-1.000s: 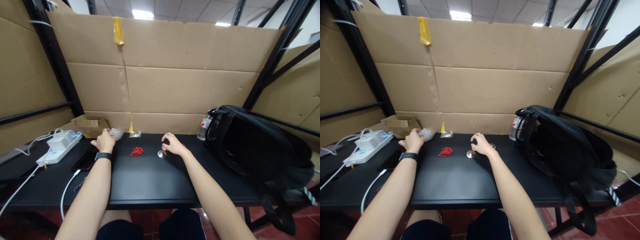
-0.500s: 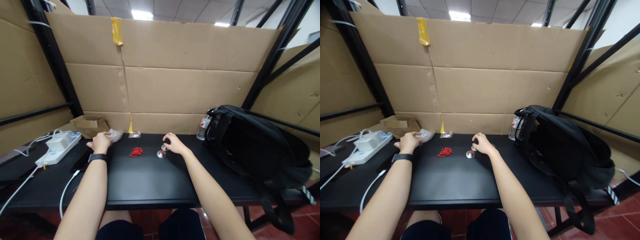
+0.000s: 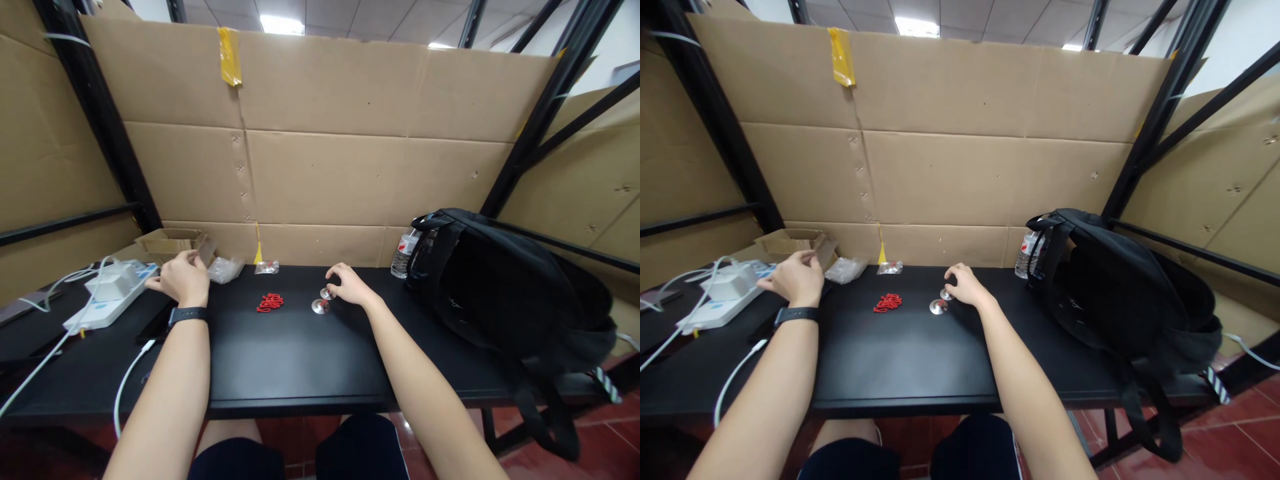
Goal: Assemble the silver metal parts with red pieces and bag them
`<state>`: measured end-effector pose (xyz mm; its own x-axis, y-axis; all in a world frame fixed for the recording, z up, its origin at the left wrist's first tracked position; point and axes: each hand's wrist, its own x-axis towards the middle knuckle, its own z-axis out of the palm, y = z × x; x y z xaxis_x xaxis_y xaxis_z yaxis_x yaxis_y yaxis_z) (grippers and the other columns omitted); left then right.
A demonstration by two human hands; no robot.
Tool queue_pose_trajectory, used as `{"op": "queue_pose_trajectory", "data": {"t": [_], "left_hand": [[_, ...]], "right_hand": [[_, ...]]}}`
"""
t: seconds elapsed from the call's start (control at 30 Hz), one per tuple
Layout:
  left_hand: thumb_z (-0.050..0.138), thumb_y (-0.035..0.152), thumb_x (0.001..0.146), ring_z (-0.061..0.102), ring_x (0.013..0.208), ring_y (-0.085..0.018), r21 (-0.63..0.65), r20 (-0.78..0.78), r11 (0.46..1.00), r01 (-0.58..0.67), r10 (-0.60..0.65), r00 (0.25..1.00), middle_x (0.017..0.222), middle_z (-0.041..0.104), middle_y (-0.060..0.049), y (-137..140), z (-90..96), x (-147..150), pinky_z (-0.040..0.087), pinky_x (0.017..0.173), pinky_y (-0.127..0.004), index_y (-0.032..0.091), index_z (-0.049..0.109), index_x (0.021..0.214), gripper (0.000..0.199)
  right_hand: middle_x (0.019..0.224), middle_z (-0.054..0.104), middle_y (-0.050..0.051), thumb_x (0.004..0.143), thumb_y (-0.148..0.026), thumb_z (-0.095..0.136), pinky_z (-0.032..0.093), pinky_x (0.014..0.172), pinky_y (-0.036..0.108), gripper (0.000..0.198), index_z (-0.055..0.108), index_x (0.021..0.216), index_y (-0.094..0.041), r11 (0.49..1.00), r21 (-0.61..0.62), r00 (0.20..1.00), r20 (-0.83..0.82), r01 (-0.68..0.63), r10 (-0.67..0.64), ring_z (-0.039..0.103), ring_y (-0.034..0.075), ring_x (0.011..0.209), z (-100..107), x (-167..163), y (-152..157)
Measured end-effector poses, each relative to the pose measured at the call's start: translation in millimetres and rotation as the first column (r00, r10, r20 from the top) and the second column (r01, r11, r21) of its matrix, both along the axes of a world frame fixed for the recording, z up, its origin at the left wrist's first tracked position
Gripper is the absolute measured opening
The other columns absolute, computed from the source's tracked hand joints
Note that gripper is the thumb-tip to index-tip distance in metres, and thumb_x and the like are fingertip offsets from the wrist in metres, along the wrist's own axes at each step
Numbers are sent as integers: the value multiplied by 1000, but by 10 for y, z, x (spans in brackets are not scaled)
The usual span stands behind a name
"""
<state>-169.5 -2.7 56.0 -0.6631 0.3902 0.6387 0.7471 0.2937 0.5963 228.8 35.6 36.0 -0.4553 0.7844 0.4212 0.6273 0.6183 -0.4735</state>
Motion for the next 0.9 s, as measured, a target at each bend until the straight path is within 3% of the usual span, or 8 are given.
{"op": "queue_pose_trajectory", "data": {"t": [0.07,0.13,0.23,0.33,0.47,0.6,0.8,0.9], "left_hand": [[47,34,95,58,114,-33,103,-74,990,100,-92,993,111,72,-13,8,33,130,21,101,-56,23,71,110,30],[49,37,96,56,117,-31,104,-145,961,257,-241,960,115,71,-11,35,34,354,19,103,-53,24,72,107,30],[53,37,95,55,120,-29,-26,-251,860,510,-500,829,121,69,-9,94,-60,805,21,103,-50,28,76,102,25],[56,34,94,53,124,-29,-264,-288,710,652,-704,650,116,72,-7,134,-230,1221,22,103,-51,31,78,95,22],[55,32,93,49,127,-32,-515,-242,538,667,-838,490,110,75,-6,136,-404,1482,22,105,-56,32,76,100,22],[51,41,95,42,133,-35,-632,-159,411,657,-899,409,129,68,-2,114,-461,1489,23,106,-59,39,68,122,32],[34,62,97,27,143,-40,-739,-44,291,608,-921,387,152,49,-1,104,-503,1520,21,107,-65,45,53,140,50],[33,61,98,28,143,-41,-737,-61,294,608,-926,374,152,49,-2,110,-503,1549,20,108,-66,44,56,138,49]], "right_hand": [[107,57,6,79,-16,69,40,96,36,21,65,99,-19,1000,4,1000,1,3,-3,52,21,105,4,-1,3],[106,57,6,79,-16,69,40,97,36,20,65,99,-19,1000,5,1000,12,5,-5,53,21,105,8,1,7],[105,58,6,79,-16,70,41,96,35,21,65,99,-19,1000,1,999,34,14,-14,53,20,103,6,18,21],[105,59,7,78,-17,71,42,93,34,21,66,99,-18,1000,-9,997,75,29,-28,55,20,102,-16,52,44],[106,63,8,77,-20,74,45,87,31,37,65,113,-18,999,-52,989,148,10,-2,59,19,95,-54,94,73],[97,69,5,76,-17,72,46,76,25,38,69,114,-21,991,-121,967,240,-54,82,62,16,81,-77,92,95],[96,75,4,80,-17,68,46,77,23,24,76,101,-24,991,-133,951,300,-32,71,68,17,87,-108,62,101],[95,75,3,81,-20,69,45,72,23,20,77,98,-26,992,-117,948,318,47,-8,68,17,86,-94,49,69]]}}
